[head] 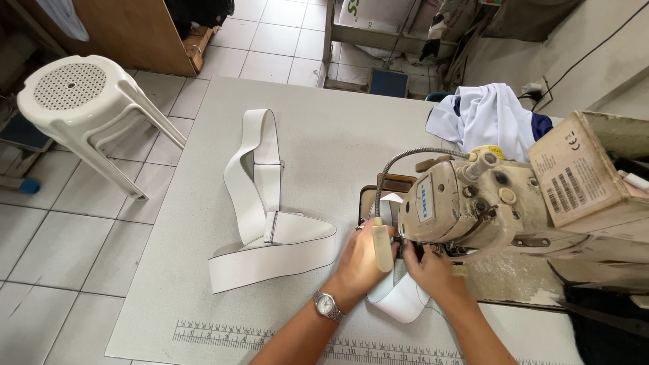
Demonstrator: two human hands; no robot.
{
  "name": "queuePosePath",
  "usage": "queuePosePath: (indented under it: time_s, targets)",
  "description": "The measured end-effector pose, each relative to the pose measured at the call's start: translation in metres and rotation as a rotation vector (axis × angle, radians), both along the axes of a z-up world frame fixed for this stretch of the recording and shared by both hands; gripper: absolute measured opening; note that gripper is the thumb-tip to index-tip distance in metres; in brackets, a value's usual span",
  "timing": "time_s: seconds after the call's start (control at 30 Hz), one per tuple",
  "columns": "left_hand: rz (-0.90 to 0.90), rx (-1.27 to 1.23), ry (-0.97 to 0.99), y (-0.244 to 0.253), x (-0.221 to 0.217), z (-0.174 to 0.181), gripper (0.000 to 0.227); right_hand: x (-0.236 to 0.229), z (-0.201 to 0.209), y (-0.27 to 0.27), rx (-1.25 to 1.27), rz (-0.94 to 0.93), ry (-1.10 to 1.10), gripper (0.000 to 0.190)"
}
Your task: Sewing white elastic bands using an industrial sewing machine on a factory floor.
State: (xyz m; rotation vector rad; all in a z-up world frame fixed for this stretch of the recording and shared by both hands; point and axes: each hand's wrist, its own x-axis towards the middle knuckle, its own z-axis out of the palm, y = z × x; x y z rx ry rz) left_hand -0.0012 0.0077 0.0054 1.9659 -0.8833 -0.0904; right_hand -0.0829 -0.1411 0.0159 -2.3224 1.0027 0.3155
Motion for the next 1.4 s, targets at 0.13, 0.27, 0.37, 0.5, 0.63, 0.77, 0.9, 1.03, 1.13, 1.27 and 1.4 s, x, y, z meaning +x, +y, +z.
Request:
queuePosePath:
  time_s: [0.13,0.27,0.37,0.5,0.63,0.77,0.9,1.03,1.13,1.27,1.4]
  targets:
    - [-0.014,-0.053,0.071,0.006,-0.003,0.009,0.008,0.002,0.021,0.005,0.039,-0.024,0.213,0.081]
    - [-0.004,-0.213,0.165,0.007,-0.004,0.004,0.019,-0.002,0.020,0.002,0.035,-0.020,0.202,0.084]
    - [-0.006,-0.283,0.221,0.006,-0.002,0.000,0.026,-0.005,0.028,0.003,0.053,-0.037,0.210,0.087]
    - [-0.005,-0.324,0.222,0.010,-0.003,0.001,0.028,-0.012,0.038,0.005,0.074,-0.058,0.221,0.090]
    - [-0.058,-0.207,0.252,0.024,-0.008,0.035,0.018,-0.021,0.047,0.006,0.109,-0.092,0.231,0.097]
    - [-0.221,-0.206,-0.090,0.024,-0.007,0.019,0.018,-0.034,0.046,0.002,0.003,0.201,-0.071,0.050]
    - [-0.251,-0.113,-0.036,0.025,-0.014,0.043,0.012,-0.044,0.035,0.001,-0.078,0.225,-0.154,0.039]
    - [-0.281,-0.202,-0.149,0.025,-0.016,0.049,0.013,-0.056,0.005,-0.017,-0.039,0.136,-0.205,0.041]
    - [-0.317,-0.239,-0.261,0.022,-0.019,0.038,0.011,-0.064,-0.018,-0.032,-0.127,0.208,-0.362,0.057]
    - [-0.361,-0.215,-0.159,0.022,-0.024,0.046,0.008,-0.067,0.061,0.000,-0.005,0.274,-0.091,0.063]
    - [-0.382,-0.271,-0.122,0.020,-0.028,0.048,0.011,-0.078,-0.002,-0.016,-0.114,0.326,-0.325,0.061]
